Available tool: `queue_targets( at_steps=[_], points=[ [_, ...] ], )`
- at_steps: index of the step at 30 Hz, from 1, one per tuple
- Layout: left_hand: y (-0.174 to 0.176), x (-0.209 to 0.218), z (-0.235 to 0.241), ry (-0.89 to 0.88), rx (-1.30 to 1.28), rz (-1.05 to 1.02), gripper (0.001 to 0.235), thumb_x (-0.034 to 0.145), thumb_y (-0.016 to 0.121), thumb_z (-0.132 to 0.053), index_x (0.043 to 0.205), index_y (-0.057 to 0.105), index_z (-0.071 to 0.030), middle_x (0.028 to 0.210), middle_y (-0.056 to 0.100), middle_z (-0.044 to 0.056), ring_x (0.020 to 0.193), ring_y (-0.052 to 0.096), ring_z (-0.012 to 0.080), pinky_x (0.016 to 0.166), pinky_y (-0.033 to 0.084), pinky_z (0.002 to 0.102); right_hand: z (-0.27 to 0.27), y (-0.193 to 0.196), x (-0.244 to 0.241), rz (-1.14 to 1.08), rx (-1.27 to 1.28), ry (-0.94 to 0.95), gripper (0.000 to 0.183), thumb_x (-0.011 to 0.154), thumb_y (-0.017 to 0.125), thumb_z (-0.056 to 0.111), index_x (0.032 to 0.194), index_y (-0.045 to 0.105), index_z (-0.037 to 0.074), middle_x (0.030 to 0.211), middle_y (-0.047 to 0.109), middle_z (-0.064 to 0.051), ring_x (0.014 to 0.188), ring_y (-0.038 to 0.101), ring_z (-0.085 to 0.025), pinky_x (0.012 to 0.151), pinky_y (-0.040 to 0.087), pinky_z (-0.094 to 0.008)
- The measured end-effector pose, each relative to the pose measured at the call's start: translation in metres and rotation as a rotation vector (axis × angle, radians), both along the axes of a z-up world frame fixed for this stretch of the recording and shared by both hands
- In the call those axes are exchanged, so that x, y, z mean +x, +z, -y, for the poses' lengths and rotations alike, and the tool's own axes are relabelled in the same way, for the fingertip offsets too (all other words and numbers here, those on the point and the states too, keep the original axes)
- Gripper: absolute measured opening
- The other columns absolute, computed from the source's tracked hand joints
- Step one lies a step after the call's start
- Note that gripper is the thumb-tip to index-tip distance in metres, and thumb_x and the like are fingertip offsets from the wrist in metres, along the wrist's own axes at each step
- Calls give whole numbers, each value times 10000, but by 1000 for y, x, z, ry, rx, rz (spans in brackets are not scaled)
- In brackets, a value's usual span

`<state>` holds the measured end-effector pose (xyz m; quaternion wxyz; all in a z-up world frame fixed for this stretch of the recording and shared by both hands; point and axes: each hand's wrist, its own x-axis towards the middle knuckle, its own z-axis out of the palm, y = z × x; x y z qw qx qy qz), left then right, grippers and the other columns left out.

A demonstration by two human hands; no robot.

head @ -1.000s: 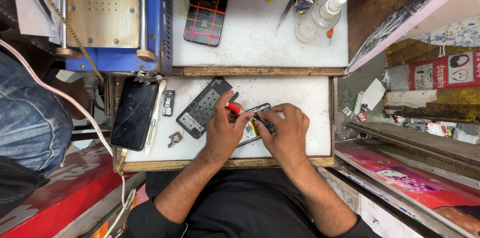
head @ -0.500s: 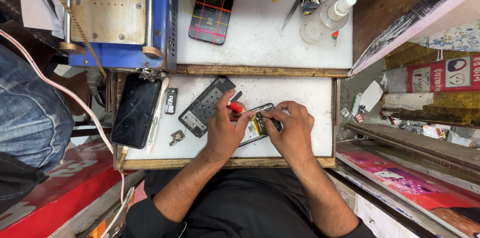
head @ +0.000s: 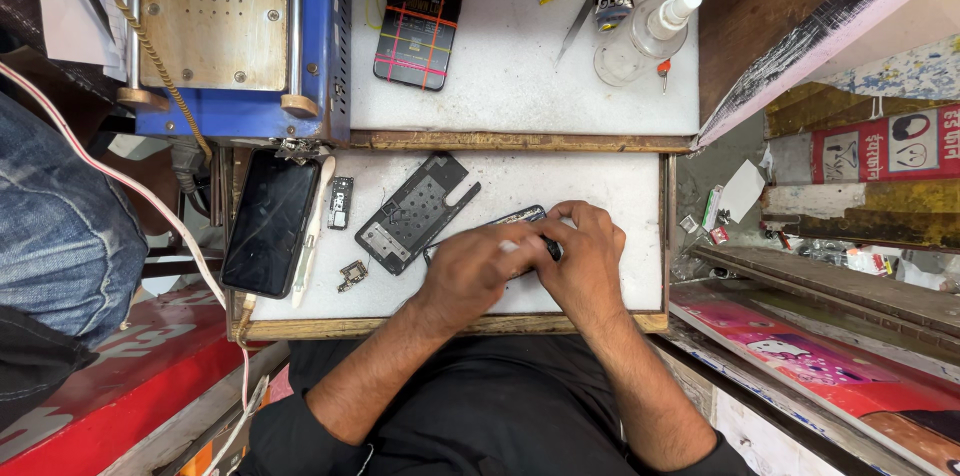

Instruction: The person uses a red-handled screwdriver to remove screws from a disassembled smartphone on a workbench. They then use their fingers to lift and reposition internal components, including the battery and circuit board, while other phone parts and tools remain on the table.

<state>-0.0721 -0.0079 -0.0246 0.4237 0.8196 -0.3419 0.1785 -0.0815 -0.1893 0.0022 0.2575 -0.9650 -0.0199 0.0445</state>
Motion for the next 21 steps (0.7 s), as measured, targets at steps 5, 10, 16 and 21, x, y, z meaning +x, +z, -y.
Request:
queue_targets(
  at_steps=[5,10,16,21],
  points=[
    [29,2,1,-144,74,-151,578,937,623,71,1348,592,-334,1189,676,70,1172,675,255,1033,595,422,6,-3,-4,22,1,37,213,818,799,171,1030,796,150,1202,633,-52,1199,522,-259,982,350,-468],
    [40,10,-7,-89,68,-195,526,897,682,41,1337,618,-239,1182,682,103,1214,587,340,1039,474,494,9,-4,-9,50,23,6,213,797,782,118,1008,790,140,1236,650,-23,1218,537,-251,1001,360,-455],
    [41,9,-6,-121,18,-239,543,839,656,102,1307,648,-173,1160,698,100,1237,588,352,1097,459,481,10,-2,-11,105,34,39,222,804,817,189,1016,791,126,1235,640,-43,1203,531,-272,984,358,-465],
    [46,6,-2,-197,-68,-361,509,913,617,109,1339,643,-170,1236,702,107,1279,592,365,1096,494,467,7,1,-11,118,32,39,268,757,845,219,1007,802,132,1218,641,-39,1208,526,-281,989,362,-467]
  ],
)
